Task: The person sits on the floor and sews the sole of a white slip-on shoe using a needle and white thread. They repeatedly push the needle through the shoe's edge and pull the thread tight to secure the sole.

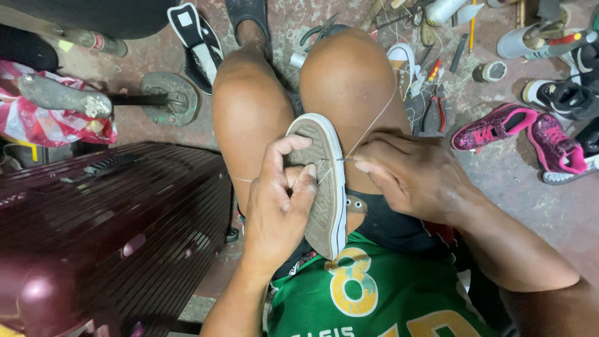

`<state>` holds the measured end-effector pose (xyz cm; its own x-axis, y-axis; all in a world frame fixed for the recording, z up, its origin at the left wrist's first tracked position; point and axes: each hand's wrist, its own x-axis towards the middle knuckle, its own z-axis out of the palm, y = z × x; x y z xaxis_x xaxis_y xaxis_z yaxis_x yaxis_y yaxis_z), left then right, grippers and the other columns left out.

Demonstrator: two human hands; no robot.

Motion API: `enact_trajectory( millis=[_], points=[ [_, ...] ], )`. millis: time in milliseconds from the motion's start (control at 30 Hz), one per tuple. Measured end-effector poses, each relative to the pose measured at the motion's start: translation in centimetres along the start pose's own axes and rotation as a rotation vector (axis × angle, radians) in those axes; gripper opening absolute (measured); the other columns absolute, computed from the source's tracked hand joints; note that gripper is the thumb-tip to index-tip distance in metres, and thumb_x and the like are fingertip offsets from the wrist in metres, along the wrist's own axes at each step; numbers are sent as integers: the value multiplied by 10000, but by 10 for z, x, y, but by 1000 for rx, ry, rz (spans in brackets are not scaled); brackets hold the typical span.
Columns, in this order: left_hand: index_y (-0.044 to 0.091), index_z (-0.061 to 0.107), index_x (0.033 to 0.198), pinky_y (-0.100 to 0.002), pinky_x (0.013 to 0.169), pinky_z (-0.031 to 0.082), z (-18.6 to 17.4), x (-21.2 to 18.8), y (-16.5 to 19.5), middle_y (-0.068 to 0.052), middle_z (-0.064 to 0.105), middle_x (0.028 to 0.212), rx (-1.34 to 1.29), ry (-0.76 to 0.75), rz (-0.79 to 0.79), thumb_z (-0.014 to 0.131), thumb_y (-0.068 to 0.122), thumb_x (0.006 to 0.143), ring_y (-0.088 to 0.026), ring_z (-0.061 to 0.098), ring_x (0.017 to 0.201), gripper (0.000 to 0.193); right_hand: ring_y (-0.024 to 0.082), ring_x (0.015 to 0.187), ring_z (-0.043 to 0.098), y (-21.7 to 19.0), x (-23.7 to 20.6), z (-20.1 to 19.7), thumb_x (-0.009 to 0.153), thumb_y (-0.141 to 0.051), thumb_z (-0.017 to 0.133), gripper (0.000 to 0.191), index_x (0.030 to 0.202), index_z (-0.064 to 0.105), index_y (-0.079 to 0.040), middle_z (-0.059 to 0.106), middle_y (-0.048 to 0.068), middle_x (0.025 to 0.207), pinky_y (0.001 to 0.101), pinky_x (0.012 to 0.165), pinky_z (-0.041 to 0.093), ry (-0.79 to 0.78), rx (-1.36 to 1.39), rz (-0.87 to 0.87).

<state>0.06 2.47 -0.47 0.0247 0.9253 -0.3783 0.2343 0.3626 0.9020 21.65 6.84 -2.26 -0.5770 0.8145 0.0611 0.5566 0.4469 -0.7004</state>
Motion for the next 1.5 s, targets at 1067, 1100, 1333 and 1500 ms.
enact_trajectory(
  millis=[1067, 1100, 1333, 1500],
  points=[
    [60, 515, 1322, -358, 879, 526, 13, 8, -17, -199, 532, 1390, 329, 318, 465, 922, 150, 732, -318, 594, 1203, 723, 286, 545, 580, 29, 4, -42, 916, -423, 782, 448, 645, 589, -123, 540, 74, 593, 401, 495, 427, 17, -593, 27],
    [56, 527, 1314, -341, 814, 520, 12, 8, -15, -200, 547, 1378, 339, 309, 444, 929, 157, 719, -311, 609, 1148, 725, 271, 550, 586, 31, 2, -43, 919, -408, 779, 426, 659, 594, -126, 554, 59, 611, 396, 492, 423, 37, -558, 4],
    [87, 647, 1233, -354, 807, 581, 10, -8, 13, -140, 551, 1303, 570, 248, 588, 955, 247, 760, -301, 679, 1096, 586, 242, 555, 599, 26, -23, -31, 861, -431, 790, 431, 656, 584, -113, 556, 35, 627, 389, 504, 433, 41, -438, -43],
    [106, 715, 1162, -346, 720, 542, 22, -3, 17, -53, 664, 1214, 710, 196, 684, 853, 152, 885, -249, 639, 950, 313, 252, 531, 590, 19, -16, -32, 848, -472, 800, 480, 615, 569, -122, 534, 41, 596, 389, 495, 440, 54, -463, -48]
  ],
)
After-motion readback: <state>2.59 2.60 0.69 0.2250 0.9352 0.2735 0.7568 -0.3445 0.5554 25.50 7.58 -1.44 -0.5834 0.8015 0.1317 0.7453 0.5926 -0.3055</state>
